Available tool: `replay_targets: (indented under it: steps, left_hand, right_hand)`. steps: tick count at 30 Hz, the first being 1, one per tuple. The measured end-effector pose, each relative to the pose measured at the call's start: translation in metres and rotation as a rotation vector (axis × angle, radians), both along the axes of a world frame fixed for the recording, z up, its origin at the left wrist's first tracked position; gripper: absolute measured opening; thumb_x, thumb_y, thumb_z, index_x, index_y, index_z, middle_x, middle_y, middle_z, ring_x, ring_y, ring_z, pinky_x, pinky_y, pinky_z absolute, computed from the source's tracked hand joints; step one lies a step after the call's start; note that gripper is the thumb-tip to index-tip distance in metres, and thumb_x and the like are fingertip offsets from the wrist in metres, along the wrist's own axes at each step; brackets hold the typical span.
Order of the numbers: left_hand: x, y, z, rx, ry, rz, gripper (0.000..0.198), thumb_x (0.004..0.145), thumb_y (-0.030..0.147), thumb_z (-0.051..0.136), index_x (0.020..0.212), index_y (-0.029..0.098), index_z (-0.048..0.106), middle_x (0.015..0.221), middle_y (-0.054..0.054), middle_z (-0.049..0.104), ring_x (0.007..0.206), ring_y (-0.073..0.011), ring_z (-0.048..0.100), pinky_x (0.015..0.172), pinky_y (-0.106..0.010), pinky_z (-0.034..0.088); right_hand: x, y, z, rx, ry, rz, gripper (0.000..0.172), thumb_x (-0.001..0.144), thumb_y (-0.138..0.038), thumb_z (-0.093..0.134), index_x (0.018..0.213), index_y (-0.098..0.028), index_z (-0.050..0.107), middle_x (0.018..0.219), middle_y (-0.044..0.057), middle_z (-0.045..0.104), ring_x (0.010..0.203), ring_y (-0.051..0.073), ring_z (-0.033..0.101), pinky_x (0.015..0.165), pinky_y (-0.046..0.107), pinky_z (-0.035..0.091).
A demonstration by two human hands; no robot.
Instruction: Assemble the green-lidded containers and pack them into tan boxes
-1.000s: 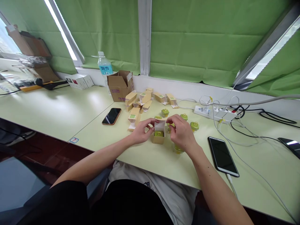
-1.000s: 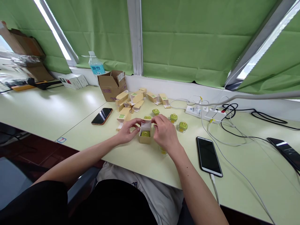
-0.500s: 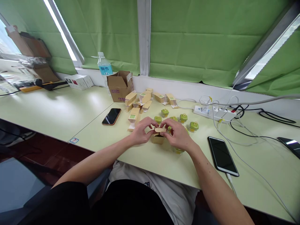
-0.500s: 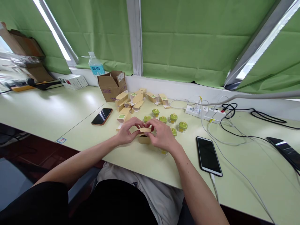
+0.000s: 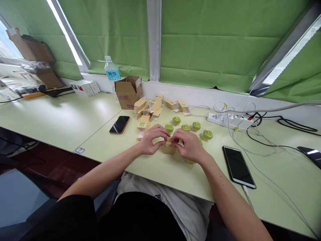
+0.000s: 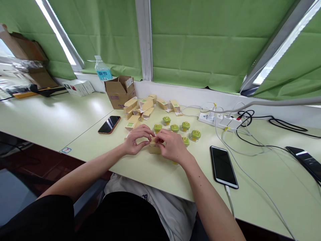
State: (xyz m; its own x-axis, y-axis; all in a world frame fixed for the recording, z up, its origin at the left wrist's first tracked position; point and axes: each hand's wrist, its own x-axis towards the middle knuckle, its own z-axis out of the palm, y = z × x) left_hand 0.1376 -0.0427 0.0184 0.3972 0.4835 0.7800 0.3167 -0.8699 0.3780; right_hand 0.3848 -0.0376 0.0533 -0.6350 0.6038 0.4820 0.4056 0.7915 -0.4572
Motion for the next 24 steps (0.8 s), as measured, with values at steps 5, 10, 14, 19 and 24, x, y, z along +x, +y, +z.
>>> replay_targets:
  steps: [5,10,14,19,24]
  left_hand:
    - [-0.0018,0.0002,-0.0003,0.004,0.024,-0.006,0.020,0.103,0.037,0.070,0.091,0.025,0.080,0.102,-0.012,0.085,0.100,-0.0286,0.075,0.095,-0.053,0.062]
    - [-0.0021,0.0004,-0.0008,0.015,0.017,0.009,0.022,0.104,0.038,0.069,0.089,0.026,0.081,0.098,-0.011,0.085,0.098,-0.0286,0.073,0.091,-0.052,0.063]
    - [-0.0016,-0.0004,0.0000,0.029,0.011,-0.003,0.021,0.104,0.035,0.069,0.090,0.026,0.081,0.098,-0.011,0.085,0.097,-0.0281,0.073,0.090,-0.051,0.062]
    - [-0.0023,-0.0011,0.0004,0.019,0.021,0.003,0.022,0.104,0.037,0.068,0.090,0.026,0.082,0.100,-0.011,0.085,0.099,-0.0289,0.072,0.091,-0.052,0.062]
    - [-0.0032,-0.0005,-0.0002,0.033,0.038,-0.002,0.021,0.104,0.036,0.069,0.089,0.026,0.081,0.101,-0.011,0.085,0.102,-0.0291,0.071,0.093,-0.051,0.061]
  right_hand:
    - [-0.0006,0.0024,-0.0057,0.067,-0.018,0.000,0.018,0.090,-0.007,0.067,0.081,-0.023,0.070,0.087,0.002,0.073,0.077,0.019,0.063,0.067,0.031,0.038]
    - [0.0000,0.0024,-0.0060,0.085,-0.033,0.011,0.019,0.090,-0.009,0.068,0.080,-0.023,0.073,0.083,0.002,0.073,0.076,0.019,0.062,0.066,0.031,0.038]
    - [0.0021,-0.0003,-0.0007,0.085,0.014,0.013,0.021,0.092,-0.010,0.065,0.083,-0.023,0.078,0.087,0.004,0.076,0.076,0.019,0.064,0.067,0.033,0.041]
    - [0.0026,0.0014,-0.0031,0.129,0.023,-0.004,0.024,0.093,-0.012,0.061,0.083,-0.023,0.080,0.077,0.003,0.068,0.068,0.018,0.057,0.063,0.032,0.038]
    - [0.0014,0.0024,-0.0067,0.125,-0.081,-0.007,0.024,0.090,-0.008,0.063,0.080,-0.023,0.078,0.073,0.002,0.066,0.067,0.018,0.055,0.062,0.033,0.034]
